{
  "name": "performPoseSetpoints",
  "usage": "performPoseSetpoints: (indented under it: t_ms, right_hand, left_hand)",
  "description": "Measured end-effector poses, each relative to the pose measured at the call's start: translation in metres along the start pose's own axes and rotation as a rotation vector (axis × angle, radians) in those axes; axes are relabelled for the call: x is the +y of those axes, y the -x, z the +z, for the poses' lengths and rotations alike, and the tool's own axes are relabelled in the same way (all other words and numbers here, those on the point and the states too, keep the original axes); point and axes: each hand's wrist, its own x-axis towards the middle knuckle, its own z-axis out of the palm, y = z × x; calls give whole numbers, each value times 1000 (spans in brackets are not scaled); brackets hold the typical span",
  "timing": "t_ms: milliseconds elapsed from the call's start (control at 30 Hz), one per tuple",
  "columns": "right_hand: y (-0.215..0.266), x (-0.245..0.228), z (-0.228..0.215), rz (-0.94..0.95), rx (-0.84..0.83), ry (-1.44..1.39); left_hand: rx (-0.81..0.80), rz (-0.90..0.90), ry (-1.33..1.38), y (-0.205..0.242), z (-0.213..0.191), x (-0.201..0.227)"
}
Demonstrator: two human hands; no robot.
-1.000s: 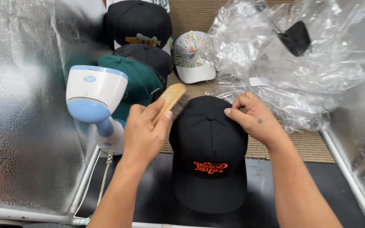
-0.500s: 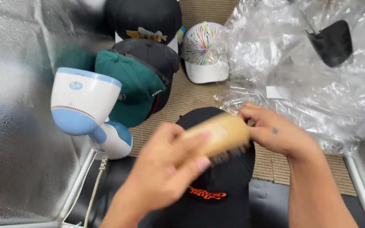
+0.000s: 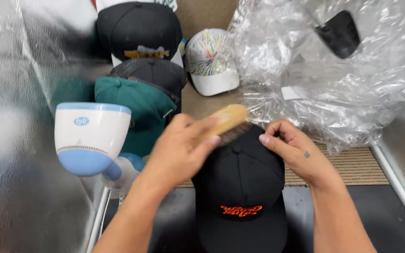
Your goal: The person uses a wooden brush to clean the surface of a black baseball cap with orange embroidery. The cap is held in place on a work surface while the person brushes the front and sides. Other caps and a handheld steamer are visible in the background.
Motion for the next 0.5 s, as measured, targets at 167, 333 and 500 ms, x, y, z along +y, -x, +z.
performPoseSetpoints:
  t_ms: [167,333,500]
  right_hand:
    - [4,6,7,35,-16,-63]
    - [4,-8,11,30,-22,-147]
    - [16,-15,16,112,115,-12]
  left_hand:
    - [142,-58,-38,31,-13,4]
    - [55,71,143,28,2,21]
    - [128,-234,-432,13,-11,3]
